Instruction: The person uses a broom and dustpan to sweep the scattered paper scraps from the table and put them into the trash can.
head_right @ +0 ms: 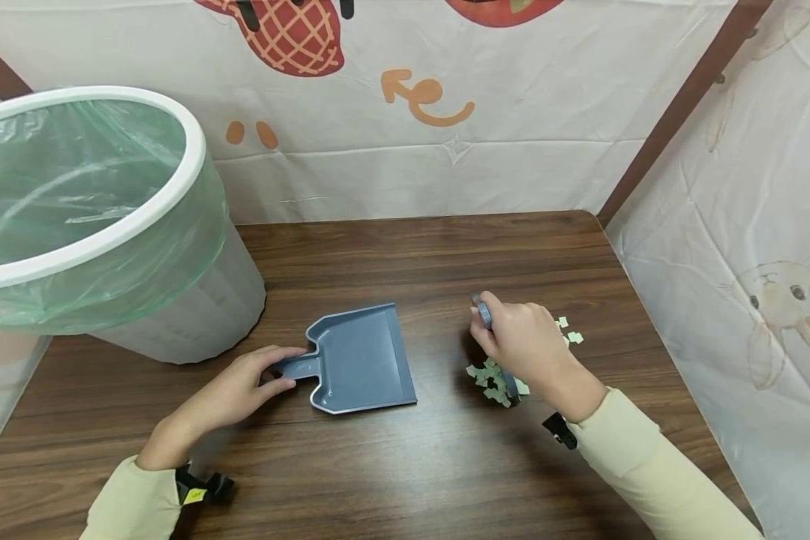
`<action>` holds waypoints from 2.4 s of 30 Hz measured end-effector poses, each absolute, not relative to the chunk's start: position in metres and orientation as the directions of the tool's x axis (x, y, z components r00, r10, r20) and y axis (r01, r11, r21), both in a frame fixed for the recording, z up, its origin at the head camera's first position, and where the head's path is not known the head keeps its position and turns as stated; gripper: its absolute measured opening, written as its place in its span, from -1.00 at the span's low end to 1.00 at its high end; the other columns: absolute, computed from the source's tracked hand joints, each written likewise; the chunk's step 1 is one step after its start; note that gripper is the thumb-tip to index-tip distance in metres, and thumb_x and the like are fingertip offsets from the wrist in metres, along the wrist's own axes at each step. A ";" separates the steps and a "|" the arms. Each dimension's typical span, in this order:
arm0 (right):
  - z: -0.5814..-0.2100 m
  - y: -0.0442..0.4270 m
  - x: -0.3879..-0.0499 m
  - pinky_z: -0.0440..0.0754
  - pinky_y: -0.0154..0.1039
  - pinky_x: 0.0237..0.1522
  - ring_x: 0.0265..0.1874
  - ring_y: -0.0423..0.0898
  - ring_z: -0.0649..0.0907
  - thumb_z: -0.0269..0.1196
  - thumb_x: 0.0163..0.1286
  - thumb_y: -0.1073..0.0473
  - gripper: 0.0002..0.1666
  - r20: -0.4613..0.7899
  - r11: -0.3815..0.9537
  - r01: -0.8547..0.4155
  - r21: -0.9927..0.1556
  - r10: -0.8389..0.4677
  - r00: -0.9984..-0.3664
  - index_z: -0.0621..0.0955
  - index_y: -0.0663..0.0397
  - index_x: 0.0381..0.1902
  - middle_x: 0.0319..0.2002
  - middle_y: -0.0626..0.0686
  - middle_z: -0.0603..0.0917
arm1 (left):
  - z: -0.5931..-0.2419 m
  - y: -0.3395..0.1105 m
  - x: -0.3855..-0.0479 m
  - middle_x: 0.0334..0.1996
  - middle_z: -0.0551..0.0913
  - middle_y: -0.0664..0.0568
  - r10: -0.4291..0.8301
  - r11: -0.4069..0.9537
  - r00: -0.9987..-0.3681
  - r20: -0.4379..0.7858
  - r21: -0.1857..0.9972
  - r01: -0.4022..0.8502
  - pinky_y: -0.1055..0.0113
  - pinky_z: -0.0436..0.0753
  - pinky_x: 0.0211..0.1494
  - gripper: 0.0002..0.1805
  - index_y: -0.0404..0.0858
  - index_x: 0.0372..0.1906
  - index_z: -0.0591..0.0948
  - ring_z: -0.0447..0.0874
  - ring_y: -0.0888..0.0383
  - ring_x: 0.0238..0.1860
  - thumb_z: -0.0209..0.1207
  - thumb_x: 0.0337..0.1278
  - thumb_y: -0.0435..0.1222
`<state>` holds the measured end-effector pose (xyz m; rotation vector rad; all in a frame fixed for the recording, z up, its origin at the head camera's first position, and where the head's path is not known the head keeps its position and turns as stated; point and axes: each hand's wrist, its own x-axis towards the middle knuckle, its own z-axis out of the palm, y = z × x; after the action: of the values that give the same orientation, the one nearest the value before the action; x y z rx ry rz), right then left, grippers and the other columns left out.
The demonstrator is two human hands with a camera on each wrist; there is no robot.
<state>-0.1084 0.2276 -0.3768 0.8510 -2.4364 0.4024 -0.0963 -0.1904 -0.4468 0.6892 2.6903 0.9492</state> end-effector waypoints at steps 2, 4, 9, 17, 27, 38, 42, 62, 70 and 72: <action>-0.376 0.224 -0.109 0.21 -0.31 -0.79 -0.83 -0.28 0.21 -0.02 0.50 0.12 -0.68 0.556 0.758 -0.639 -0.131 -0.478 -0.680 0.41 0.13 -0.47 -0.75 -0.18 0.26 | -0.447 -0.191 -0.096 0.19 0.63 -0.13 0.493 0.683 -0.869 -0.040 0.636 0.359 0.08 0.63 0.01 -0.51 -0.32 0.31 0.56 0.61 0.01 0.08 0.30 0.30 -0.40; -0.373 0.222 -0.109 0.22 -0.31 -0.77 -0.82 -0.28 0.22 0.08 0.46 0.19 -0.76 0.548 0.760 -0.630 -0.157 -0.464 -0.696 0.46 0.15 -0.44 -0.74 -0.17 0.28 | -0.447 -0.192 -0.096 0.19 0.63 -0.12 0.495 0.683 -0.868 -0.043 0.637 0.358 0.09 0.63 0.00 -0.51 -0.32 0.31 0.56 0.61 0.03 0.07 0.30 0.30 -0.40; -0.361 0.226 -0.110 0.36 -0.29 -0.70 -0.74 -0.27 0.35 0.27 0.35 0.34 -0.97 0.527 0.759 -0.608 -0.235 -0.426 -0.735 0.59 0.18 -0.29 -0.66 -0.08 0.49 | -0.447 -0.191 -0.097 0.15 0.64 -0.10 0.497 0.682 -0.867 -0.041 0.636 0.361 0.10 0.62 -0.01 -0.51 -0.31 0.31 0.56 0.60 0.06 0.01 0.31 0.29 -0.40; -0.324 0.244 -0.109 0.41 -0.31 -0.55 -0.62 -0.27 0.40 0.39 0.36 0.26 -0.85 0.373 0.744 -0.587 -0.318 -0.472 -0.799 0.67 -0.02 -0.14 -0.54 -0.18 0.55 | -0.447 -0.191 -0.097 0.13 0.65 -0.12 0.494 0.686 -0.869 -0.042 0.633 0.359 0.11 0.62 -0.02 -0.51 -0.32 0.30 0.57 0.60 0.06 -0.01 0.31 0.28 -0.41; -0.305 0.267 -0.108 0.41 -0.48 -0.51 -0.61 -0.39 0.42 0.37 0.35 0.33 -0.76 0.205 0.583 -0.668 -0.463 -0.662 -0.721 0.68 -0.18 -0.17 -0.51 -0.29 0.54 | -0.446 -0.190 -0.098 0.11 0.65 -0.11 0.502 0.678 -0.864 -0.041 0.639 0.364 0.12 0.62 -0.04 -0.51 -0.33 0.30 0.56 0.59 0.08 -0.07 0.31 0.27 -0.42; -0.315 0.275 -0.109 0.48 -0.46 -0.60 -0.63 -0.33 0.54 0.31 0.42 0.34 -0.75 0.065 0.408 -0.627 -0.664 -0.803 -0.592 0.68 -0.11 -0.05 -0.34 -0.21 0.69 | -0.446 -0.191 -0.097 0.12 0.65 -0.12 0.501 0.684 -0.864 -0.046 0.633 0.363 0.14 0.62 -0.03 -0.51 -0.34 0.30 0.57 0.60 0.06 -0.04 0.31 0.28 -0.41; -0.323 0.275 -0.111 0.53 -0.44 -0.58 -0.63 -0.33 0.56 0.26 0.47 0.33 -0.76 0.025 0.387 -0.613 -0.689 -0.832 -0.554 0.68 -0.12 -0.06 -0.21 -0.15 0.72 | -0.446 -0.191 -0.096 0.13 0.64 -0.12 0.498 0.687 -0.866 -0.052 0.633 0.357 0.13 0.62 -0.02 -0.51 -0.33 0.30 0.57 0.60 0.05 -0.02 0.31 0.28 -0.41; -0.333 0.283 -0.134 0.60 -0.30 -0.58 -0.65 -0.21 0.58 0.25 0.49 0.32 -0.80 -0.019 0.483 -0.531 -0.696 -0.752 -0.659 0.68 -0.05 -0.04 -0.53 -0.16 0.54 | -0.444 -0.190 -0.097 0.15 0.63 -0.13 0.488 0.686 -0.869 -0.079 0.651 0.326 0.13 0.62 -0.04 -0.52 -0.33 0.31 0.56 0.58 0.08 -0.08 0.29 0.31 -0.41; -0.325 0.280 -0.140 0.64 -0.29 -0.55 -0.62 -0.24 0.60 0.27 0.46 0.33 -0.83 0.061 0.542 -0.540 -0.644 -0.667 -0.742 0.70 0.01 -0.07 -0.54 -0.12 0.59 | -0.445 -0.189 -0.097 0.14 0.63 -0.14 0.491 0.684 -0.869 -0.061 0.644 0.341 0.11 0.63 -0.03 -0.51 -0.35 0.30 0.56 0.59 0.06 -0.06 0.30 0.29 -0.41; -0.321 0.278 -0.141 0.65 -0.30 -0.56 -0.62 -0.25 0.62 0.28 0.46 0.31 -0.83 0.101 0.570 -0.549 -0.611 -0.632 -0.769 0.70 0.00 -0.06 -0.53 -0.08 0.62 | -0.445 -0.189 -0.097 0.13 0.64 -0.13 0.489 0.687 -0.870 -0.061 0.642 0.341 0.12 0.63 -0.04 -0.51 -0.34 0.30 0.56 0.59 0.07 -0.08 0.30 0.29 -0.41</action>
<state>-0.1412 0.2782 -0.3209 1.0948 -2.8965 1.0530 -0.0972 -0.1888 -0.4450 0.6674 2.6710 0.9494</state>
